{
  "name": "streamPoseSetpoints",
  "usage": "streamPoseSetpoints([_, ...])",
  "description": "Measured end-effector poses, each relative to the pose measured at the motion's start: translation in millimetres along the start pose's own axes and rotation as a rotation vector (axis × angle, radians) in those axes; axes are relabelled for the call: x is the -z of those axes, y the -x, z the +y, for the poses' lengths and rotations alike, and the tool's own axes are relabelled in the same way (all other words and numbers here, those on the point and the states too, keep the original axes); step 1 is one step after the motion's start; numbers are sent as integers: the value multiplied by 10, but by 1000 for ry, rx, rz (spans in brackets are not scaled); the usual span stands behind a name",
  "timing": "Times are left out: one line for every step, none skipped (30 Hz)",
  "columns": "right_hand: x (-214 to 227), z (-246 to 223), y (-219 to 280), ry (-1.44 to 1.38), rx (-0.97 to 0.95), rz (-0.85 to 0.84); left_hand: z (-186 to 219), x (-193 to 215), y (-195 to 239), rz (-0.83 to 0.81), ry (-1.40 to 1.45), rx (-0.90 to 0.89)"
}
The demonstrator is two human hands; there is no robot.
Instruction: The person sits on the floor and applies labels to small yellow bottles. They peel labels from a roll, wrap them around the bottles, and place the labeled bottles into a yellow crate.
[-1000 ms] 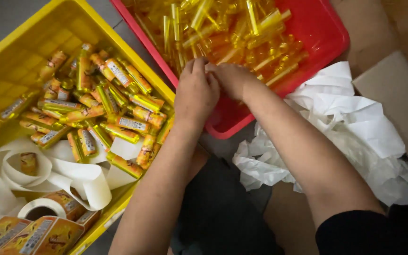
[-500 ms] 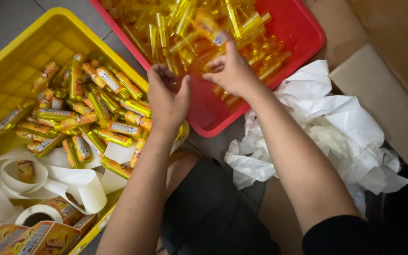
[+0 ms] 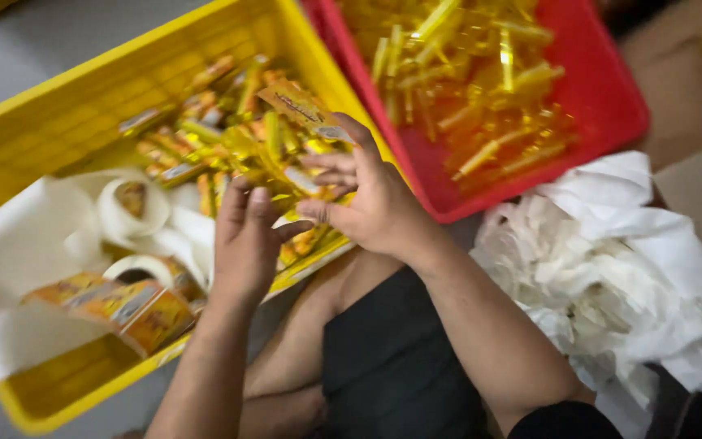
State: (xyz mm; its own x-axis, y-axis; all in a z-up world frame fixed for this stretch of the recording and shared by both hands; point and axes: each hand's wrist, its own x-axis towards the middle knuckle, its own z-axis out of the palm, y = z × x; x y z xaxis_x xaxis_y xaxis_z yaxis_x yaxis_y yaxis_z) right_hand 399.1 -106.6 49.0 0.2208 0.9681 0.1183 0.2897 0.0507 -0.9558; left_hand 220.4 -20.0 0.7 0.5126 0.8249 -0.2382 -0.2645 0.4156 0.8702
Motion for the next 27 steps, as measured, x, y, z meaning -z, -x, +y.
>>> streamPoseSetpoints([-132,33,-60,-2,10,-29,43,244,31,26,8,-15])
streamPoseSetpoints([-273,69,-121,-35,0,4,77,495,72,83,31,-44])
streamPoseSetpoints([-418,105,-179,-68,-10,37,109,749,122,140,53,-73])
streamPoseSetpoints([-522,29,-237,-75,-2,0,285,810,231,174,59,-89])
streamPoseSetpoints([-626,-48,-296,-155,14,-22,460,870,339,213,67,-103])
streamPoseSetpoints([-731,-119,-357,-235,26,-47,630,927,448,255,74,-116])
streamPoseSetpoints([-873,-171,-391,-244,30,-87,676,1025,527,292,80,-131])
streamPoseSetpoints([-1014,-225,-421,-292,15,-134,721,1127,594,302,108,-142])
streamPoseSetpoints([-1156,-275,-446,-338,-2,-181,762,1229,663,312,135,-154])
streamPoseSetpoints([-1279,-405,-470,-342,-2,-213,745,1330,706,342,142,-165])
streamPoseSetpoints([-1396,-533,-493,-333,19,-231,727,1426,745,341,99,-176])
streamPoseSetpoints([-1499,-665,-527,-321,44,-240,719,1516,755,331,54,-186])
streamPoseSetpoints([-1593,-619,-561,-323,48,-265,749,1559,795,353,60,-196])
streamPoseSetpoints([-1674,-568,-592,-328,60,-278,775,1595,818,342,88,-202])
streamPoseSetpoints([-1747,-512,-627,-333,73,-291,797,1625,833,330,116,-208])
streamPoseSetpoints([-1783,-458,-635,-330,71,-304,805,1665,835,341,124,-211])
streamPoseSetpoints([-1811,-398,-649,-308,74,-292,809,1701,829,301,121,-223])
streamPoseSetpoints([-1838,-336,-661,-286,76,-278,812,1737,820,260,118,-233])
streamPoseSetpoints([-1850,-310,-646,-283,73,-289,784,1788,794,270,125,-235])
streamPoseSetpoints([-1861,-280,-618,-268,65,-267,756,1836,776,228,127,-231])
streamPoseSetpoints([-1865,-249,-594,-253,57,-245,727,1880,754,187,129,-227])
streamPoseSetpoints([-1884,-242,-583,-252,54,-251,725,1842,759,192,133,-225])
streamPoseSetpoints([-1897,-235,-574,-232,50,-243,724,1799,761,176,165,-201])
streamPoseSetpoints([-1896,-228,-573,-211,49,-236,723,1745,751,159,197,-180])
streamPoseSetpoints([-1902,-212,-577,-208,49,-242,626,1821,719,163,202,-183])
streamPoseSetpoints([-1905,-192,-569,-191,52,-227,516,1893,698,176,163,-156])
streamPoseSetpoints([-1905,-168,-562,-173,55,-212,402,1961,675,189,123,-128])
